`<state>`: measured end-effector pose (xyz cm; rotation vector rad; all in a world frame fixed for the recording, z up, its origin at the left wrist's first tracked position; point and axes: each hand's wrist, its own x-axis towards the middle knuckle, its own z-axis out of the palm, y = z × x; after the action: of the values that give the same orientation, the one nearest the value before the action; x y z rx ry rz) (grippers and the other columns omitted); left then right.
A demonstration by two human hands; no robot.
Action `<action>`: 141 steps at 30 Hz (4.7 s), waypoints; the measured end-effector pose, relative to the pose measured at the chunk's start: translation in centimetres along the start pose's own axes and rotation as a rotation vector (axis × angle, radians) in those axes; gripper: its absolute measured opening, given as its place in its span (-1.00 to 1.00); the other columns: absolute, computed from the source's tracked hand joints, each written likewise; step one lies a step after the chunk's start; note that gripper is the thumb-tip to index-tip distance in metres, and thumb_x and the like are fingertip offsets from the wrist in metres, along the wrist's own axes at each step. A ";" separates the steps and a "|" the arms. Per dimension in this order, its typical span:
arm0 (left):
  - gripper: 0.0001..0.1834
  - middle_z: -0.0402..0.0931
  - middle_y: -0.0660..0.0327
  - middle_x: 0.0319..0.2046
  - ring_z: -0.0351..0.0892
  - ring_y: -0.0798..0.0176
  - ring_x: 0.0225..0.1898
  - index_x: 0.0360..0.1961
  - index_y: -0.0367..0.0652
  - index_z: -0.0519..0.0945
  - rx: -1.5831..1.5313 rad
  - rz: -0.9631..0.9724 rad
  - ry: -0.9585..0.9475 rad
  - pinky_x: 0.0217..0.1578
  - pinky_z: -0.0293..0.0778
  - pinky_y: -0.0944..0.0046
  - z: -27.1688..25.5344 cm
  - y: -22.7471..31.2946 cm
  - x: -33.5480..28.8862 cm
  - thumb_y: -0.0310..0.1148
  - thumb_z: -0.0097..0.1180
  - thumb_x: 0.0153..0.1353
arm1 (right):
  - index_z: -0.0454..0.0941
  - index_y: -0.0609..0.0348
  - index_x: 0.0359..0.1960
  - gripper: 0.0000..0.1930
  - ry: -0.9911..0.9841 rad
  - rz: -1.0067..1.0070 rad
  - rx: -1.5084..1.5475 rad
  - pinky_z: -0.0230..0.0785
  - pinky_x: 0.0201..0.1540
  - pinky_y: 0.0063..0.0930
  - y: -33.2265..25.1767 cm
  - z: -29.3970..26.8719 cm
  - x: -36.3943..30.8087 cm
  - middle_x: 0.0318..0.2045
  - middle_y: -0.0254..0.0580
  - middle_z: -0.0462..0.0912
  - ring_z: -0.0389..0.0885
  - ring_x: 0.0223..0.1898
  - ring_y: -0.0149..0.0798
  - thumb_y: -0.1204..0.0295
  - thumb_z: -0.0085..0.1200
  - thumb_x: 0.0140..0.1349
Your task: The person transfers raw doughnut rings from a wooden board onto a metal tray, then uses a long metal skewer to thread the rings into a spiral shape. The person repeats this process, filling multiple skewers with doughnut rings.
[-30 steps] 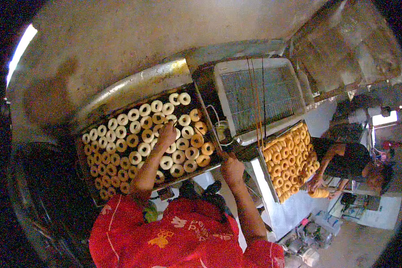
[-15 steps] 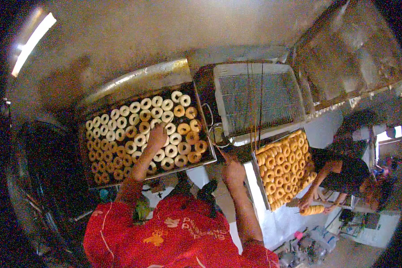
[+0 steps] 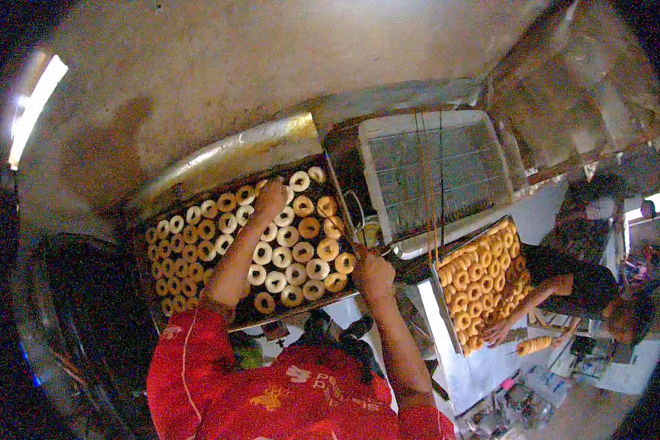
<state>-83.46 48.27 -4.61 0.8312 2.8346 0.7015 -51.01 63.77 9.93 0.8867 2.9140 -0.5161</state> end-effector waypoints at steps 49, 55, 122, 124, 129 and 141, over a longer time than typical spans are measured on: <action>-0.76 0.63 -0.27 -0.20 0.63 -0.37 -0.05 -0.16 -0.35 0.57 -0.170 -0.343 -0.203 -0.04 0.53 -0.26 3.8 6.5 -30.0 -0.37 0.12 0.27 | 0.70 -0.32 0.18 -0.54 -0.143 -0.355 -0.107 0.63 -0.29 0.03 13.7 -7.1 -11.2 -0.33 -0.02 0.76 0.76 -0.32 0.11 0.40 0.19 0.23; -0.68 0.60 -0.30 -0.17 0.62 -0.37 -0.09 0.05 -0.39 0.55 -0.042 -0.189 -0.133 -0.10 0.54 -0.27 -5.2 9.4 -25.6 -0.41 0.08 0.37 | 0.55 -0.21 0.32 -0.41 -0.009 -0.156 0.095 0.64 -0.17 0.12 13.9 -2.8 -8.4 -0.17 0.04 0.72 0.75 -0.20 0.20 0.52 0.14 0.21; -0.67 0.54 -0.09 -0.48 0.59 -0.19 -0.45 -0.20 -0.41 0.56 -0.003 -0.244 0.092 -0.35 0.52 -0.17 -3.8 -16.7 -17.3 -0.27 0.01 0.50 | 0.66 -0.26 0.20 -0.56 -0.232 -0.431 -0.234 0.63 -0.33 0.05 -9.8 0.9 2.7 -0.26 0.01 0.78 0.76 -0.40 0.14 0.38 0.16 0.26; -0.66 0.57 -0.12 -0.42 0.61 -0.20 -0.38 -0.14 -0.42 0.57 -0.044 -0.374 0.221 -0.28 0.55 -0.17 -5.7 -17.5 -14.8 -0.27 -0.02 0.52 | 0.68 -0.25 0.18 -0.57 -0.150 -0.442 -0.250 0.65 -0.29 0.03 -11.6 1.7 4.1 -0.27 0.01 0.78 0.77 -0.34 0.12 0.41 0.16 0.26; -0.65 0.63 -0.18 -0.23 0.67 -0.16 -0.22 0.08 -0.47 0.56 -0.025 -0.391 0.101 -0.18 0.63 -0.13 -5.6 -20.4 -13.4 -0.35 0.01 0.49 | 0.70 -0.23 0.12 -0.59 -0.020 -0.572 -0.160 0.65 -0.26 0.03 -14.2 4.5 7.0 -0.28 -0.04 0.77 0.77 -0.31 0.11 0.42 0.18 0.22; -0.53 0.62 -0.19 -0.05 0.66 -0.16 -0.07 0.23 -0.48 0.46 0.193 -0.462 0.193 -0.08 0.62 -0.10 -4.1 -19.5 -21.5 -0.33 0.10 0.45 | 0.65 -0.42 0.24 -0.46 -0.143 -0.584 -0.177 0.66 -0.24 -0.09 -13.2 5.1 5.2 -0.28 -0.12 0.78 0.79 -0.27 0.01 0.41 0.20 0.19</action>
<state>-75.71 20.61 -10.53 0.1074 3.1285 0.4670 -62.83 54.57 8.33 -0.0360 2.9889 -0.3143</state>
